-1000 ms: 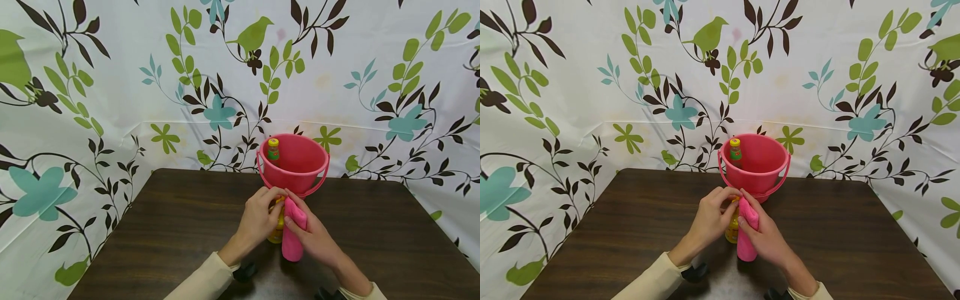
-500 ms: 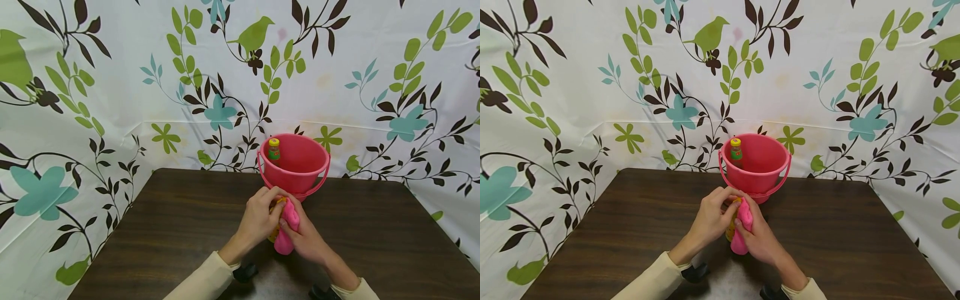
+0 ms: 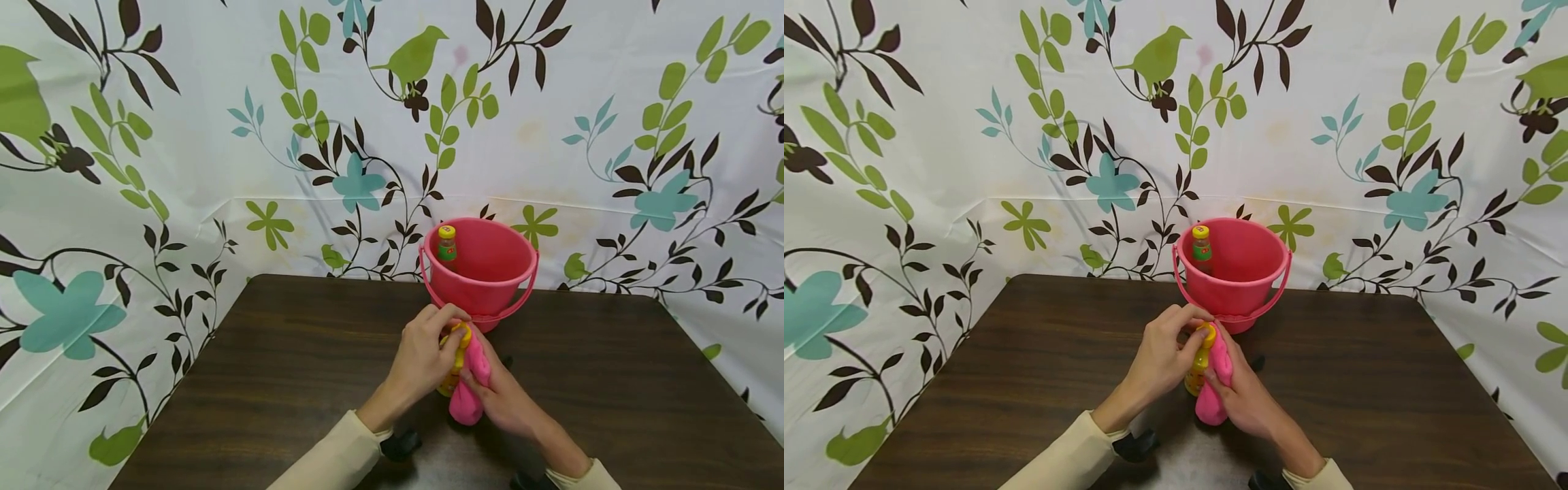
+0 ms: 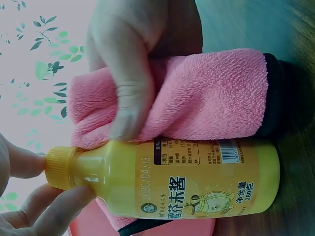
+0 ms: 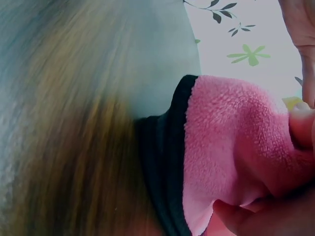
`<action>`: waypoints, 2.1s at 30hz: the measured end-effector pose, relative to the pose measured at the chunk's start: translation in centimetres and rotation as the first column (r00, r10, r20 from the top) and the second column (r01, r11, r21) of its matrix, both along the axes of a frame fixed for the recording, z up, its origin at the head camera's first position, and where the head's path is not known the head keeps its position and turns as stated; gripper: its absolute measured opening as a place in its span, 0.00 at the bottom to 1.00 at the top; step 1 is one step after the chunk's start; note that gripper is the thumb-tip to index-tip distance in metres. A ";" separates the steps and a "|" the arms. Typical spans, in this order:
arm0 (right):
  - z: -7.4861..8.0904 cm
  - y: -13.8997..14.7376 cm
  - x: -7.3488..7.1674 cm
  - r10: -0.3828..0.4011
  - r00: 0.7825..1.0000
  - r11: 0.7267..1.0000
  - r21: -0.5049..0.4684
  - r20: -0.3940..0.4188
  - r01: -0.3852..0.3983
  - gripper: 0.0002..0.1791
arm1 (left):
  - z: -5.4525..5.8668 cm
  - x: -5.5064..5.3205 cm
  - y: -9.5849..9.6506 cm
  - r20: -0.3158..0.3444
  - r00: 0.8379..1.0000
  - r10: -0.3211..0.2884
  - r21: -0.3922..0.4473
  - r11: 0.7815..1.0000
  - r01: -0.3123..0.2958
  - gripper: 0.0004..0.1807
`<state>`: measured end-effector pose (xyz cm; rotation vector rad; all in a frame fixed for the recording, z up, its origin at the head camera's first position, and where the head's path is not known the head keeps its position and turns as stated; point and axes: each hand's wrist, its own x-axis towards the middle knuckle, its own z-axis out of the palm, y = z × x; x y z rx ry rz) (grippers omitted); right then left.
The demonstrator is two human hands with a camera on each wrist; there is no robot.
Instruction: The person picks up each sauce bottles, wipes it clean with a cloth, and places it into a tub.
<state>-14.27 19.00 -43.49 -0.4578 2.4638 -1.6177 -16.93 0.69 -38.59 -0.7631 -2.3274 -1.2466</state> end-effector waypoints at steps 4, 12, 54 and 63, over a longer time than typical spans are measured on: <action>-0.4 0.3 -0.1 0.023 1.000 1.000 0.007 0.012 -0.023 0.50 | -0.1 0.0 0.0 0.004 1.000 0.000 -0.005 1.000 0.000 0.09; -0.9 1.3 -0.4 0.053 0.994 0.992 0.113 0.094 -0.063 0.44 | -0.1 0.0 0.0 0.016 1.000 0.004 -0.004 1.000 -0.004 0.08; 4.0 0.6 0.8 -0.072 0.983 0.946 -0.302 0.171 0.121 0.34 | -0.3 -0.2 0.0 -0.032 0.999 -0.009 -0.012 1.000 0.009 0.08; 5.7 1.2 1.2 -0.123 0.982 0.901 -0.399 0.145 0.171 0.33 | -0.2 -0.2 -0.1 -0.014 1.000 -0.019 -0.006 1.000 0.019 0.08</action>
